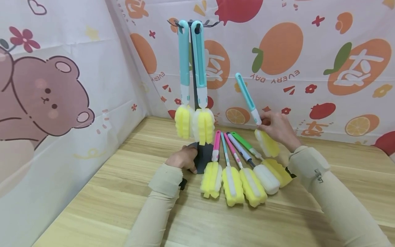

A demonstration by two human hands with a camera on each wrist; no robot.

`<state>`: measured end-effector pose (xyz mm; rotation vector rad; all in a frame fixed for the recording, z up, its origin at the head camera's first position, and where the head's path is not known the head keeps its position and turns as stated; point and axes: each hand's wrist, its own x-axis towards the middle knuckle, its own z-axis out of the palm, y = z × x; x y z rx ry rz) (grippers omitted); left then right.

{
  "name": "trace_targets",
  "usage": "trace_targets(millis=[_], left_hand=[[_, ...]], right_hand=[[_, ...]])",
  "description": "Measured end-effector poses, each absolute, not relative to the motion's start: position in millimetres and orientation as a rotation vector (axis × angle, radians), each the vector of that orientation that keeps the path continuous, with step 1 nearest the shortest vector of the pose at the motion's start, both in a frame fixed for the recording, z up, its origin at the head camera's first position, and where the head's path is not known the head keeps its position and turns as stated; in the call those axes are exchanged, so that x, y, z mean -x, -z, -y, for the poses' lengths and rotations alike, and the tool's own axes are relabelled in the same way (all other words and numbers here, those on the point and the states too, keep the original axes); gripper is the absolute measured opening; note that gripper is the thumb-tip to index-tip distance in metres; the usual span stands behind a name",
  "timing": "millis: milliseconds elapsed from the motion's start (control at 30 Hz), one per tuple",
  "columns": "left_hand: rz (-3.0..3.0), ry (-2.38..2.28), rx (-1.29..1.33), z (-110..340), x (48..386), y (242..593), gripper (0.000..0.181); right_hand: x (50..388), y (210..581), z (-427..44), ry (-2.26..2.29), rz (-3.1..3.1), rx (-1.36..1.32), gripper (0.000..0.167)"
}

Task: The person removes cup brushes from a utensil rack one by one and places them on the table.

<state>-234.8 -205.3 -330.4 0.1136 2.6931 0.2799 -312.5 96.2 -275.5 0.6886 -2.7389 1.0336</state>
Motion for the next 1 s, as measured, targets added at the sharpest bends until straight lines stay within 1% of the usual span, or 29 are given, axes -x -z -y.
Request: trace_targets(millis=[267, 633, 1000], left_hand=[[-2.685, -0.296, -0.098, 205.3, 233.9, 331.8, 0.067], [-2.696, -0.278, -0.121, 206.0, 235.2, 332.2, 0.065], [-2.696, -0.285, -0.133, 206.1, 234.9, 331.9, 0.064]], right_hand=[[313.8, 278.4, -99.4, -0.984, 2.714, -0.742, 0.020], [314.3, 283.0, -103.7, -0.941, 2.714, -0.774, 0.012], [313.8, 284.7, -105.9, -0.922, 2.732, -0.783, 0.011]])
